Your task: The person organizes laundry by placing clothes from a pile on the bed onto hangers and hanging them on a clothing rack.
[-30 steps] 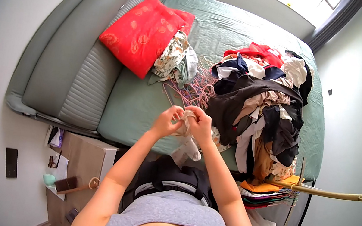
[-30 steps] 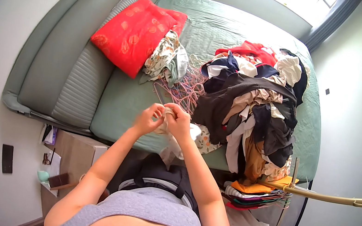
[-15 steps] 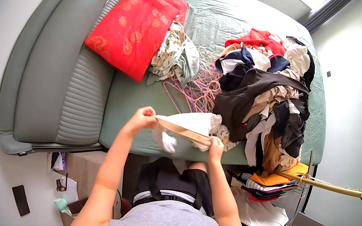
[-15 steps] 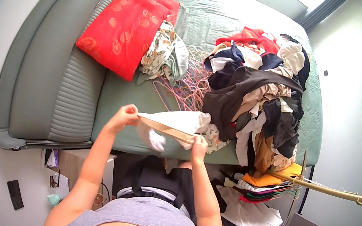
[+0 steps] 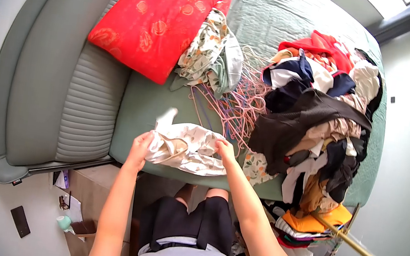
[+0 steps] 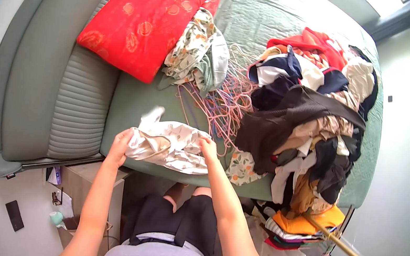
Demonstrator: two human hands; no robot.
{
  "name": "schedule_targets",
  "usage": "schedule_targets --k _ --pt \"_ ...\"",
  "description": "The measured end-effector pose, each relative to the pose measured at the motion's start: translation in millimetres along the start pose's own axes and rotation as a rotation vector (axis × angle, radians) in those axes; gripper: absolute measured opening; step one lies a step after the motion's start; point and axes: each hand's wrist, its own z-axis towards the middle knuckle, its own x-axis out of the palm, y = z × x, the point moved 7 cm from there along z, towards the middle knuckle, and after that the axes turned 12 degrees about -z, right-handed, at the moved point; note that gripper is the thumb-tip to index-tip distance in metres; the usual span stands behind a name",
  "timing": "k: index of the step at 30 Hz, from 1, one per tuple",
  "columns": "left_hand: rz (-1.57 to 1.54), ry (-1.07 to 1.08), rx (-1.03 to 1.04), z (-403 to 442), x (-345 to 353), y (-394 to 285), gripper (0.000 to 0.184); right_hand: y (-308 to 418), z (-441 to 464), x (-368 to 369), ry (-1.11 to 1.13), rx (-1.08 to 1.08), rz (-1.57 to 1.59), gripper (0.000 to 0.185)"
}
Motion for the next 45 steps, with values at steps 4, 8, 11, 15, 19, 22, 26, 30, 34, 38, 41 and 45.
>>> schedule_targets --k 4,8,11,15,19,22,26,30,34,38,41,45 --pt "0.045 -0.043 0.026 1.8 -4.3 15.1 0.022 -3.0 72.4 -25.3 -0.315 -0.080 -0.409 0.041" --pt "0.037 -0.054 0.013 4.9 -10.8 28.0 0.023 -16.6 125.8 -20.4 -0.230 -0.084 -0.272 0.048" --pt "0.070 -0.065 0.030 4.3 -13.6 28.7 0.023 19.5 114.4 -8.7 -0.251 -0.143 -0.009 0.041" --pt "0.221 -0.158 0.217 3.8 -20.8 13.6 0.022 86.0 62.9 11.4 -0.193 -0.462 0.047 0.014" --pt "0.248 -0.241 0.354 3.8 -25.4 -5.8 0.021 151.4 -50.4 -14.5 -0.550 -1.035 -0.324 0.015" --pt "0.353 -0.260 0.456 3.0 -15.8 -25.1 0.021 166.9 -115.8 -28.1 -0.386 -0.995 -0.508 0.018" --pt "0.593 -0.323 0.621 26.6 -30.2 -26.5 0.021 144.8 -172.9 -38.3 -0.170 -0.907 -0.248 0.027" --pt "0.641 -0.317 0.748 9.5 13.0 -52.4 0.021 142.8 -232.6 -32.3 -0.061 -0.901 -0.346 0.013" --pt "0.670 -0.152 0.836 -10.5 64.7 -54.0 0.020 143.8 -262.5 -20.8 -0.080 -0.907 -0.391 0.009" --pt "0.783 0.123 1.022 -76.9 140.5 -36.6 0.019 163.0 -279.6 5.0 -0.259 -1.050 -0.488 0.014" --pt "0.757 0.341 0.965 -124.0 180.8 -8.1 0.021 153.4 -260.7 11.8 -0.448 -1.094 -0.419 0.013" --pt "1.117 0.492 1.127 -158.0 208.1 -35.0 0.020 155.3 -273.8 -9.6 -0.642 -1.064 -0.461 0.006"
